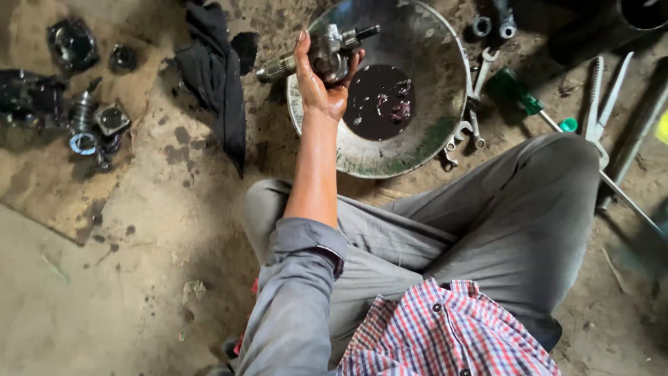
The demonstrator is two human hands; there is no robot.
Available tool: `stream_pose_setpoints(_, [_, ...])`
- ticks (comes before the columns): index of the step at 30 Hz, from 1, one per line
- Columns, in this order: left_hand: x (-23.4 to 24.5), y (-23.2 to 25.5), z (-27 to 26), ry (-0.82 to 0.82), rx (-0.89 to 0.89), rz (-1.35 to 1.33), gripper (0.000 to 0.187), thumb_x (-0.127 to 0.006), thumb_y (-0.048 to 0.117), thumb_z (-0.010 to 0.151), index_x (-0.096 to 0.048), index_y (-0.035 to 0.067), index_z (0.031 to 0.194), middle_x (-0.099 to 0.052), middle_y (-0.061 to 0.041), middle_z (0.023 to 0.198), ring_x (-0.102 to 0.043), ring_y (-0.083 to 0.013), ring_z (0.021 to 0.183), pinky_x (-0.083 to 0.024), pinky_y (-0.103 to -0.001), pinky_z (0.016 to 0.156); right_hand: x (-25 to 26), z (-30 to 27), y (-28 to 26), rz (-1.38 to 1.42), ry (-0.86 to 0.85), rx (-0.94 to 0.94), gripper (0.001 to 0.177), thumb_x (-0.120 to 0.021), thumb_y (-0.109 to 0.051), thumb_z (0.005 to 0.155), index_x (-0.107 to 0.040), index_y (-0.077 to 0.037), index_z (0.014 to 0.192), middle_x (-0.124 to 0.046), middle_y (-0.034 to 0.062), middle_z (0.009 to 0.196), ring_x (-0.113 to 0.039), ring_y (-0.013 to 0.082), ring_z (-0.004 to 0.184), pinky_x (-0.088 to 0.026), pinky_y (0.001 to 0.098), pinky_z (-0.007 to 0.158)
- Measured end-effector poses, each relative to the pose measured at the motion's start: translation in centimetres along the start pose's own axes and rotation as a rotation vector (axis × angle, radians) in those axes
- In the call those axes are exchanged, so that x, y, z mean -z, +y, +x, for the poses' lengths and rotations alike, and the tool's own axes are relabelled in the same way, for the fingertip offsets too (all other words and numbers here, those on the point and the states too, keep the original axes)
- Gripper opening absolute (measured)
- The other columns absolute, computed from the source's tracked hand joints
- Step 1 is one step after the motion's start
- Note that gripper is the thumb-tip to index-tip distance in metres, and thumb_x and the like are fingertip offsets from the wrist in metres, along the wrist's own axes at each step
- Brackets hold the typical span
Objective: The person cleans and handles metal mechanical components, including a shaft and housing, by dipping them into a bowl of dark liquid and wiping them with their hands. They then fit a small metal piece into the housing while holding the assembly over the bowl.
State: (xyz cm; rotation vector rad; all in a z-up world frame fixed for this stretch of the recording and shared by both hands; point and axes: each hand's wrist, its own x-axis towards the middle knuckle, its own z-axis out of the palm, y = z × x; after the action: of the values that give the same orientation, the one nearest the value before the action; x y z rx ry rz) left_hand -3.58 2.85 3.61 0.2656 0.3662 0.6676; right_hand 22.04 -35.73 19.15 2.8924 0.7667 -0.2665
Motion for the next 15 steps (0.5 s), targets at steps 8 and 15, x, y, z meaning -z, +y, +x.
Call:
stream_pose_setpoints(8, [1.1,-0.6,0.4,0.007,-0.027,0.017,0.067,-0.078,0.050,0.078,-0.058,0.003,0.121,-0.069,-0.017,0.104,-0.073,-0.0341,0.089,-0.067,-0.049,0.075,6.9,-3.4,-10.5,-0.336,-0.120,0.438,0.090,-0.080,-0.041,0.077,-0.035,-0.028,0.154,-0.058,0.0070,0.132,-0.068,0.0254,0.107,-0.060,0.0395,0.079])
stream_pose_setpoints(15, [-0.1,-1.4,0.7,0.072,0.062,0.075,0.061,-0.077,0.054,0.075,-0.061,0.013,0.117,-0.070,-0.009,0.103,-0.073,-0.0276,0.090,-0.066,-0.054,0.077,9.0,-3.5,-21.3,-0.586,-0.086,0.822,0.102,-0.080,-0.048,0.075,-0.028,-0.032,0.163,-0.056,0.0069,0.138,-0.068,0.0259,0.111,-0.061,0.0400,0.080])
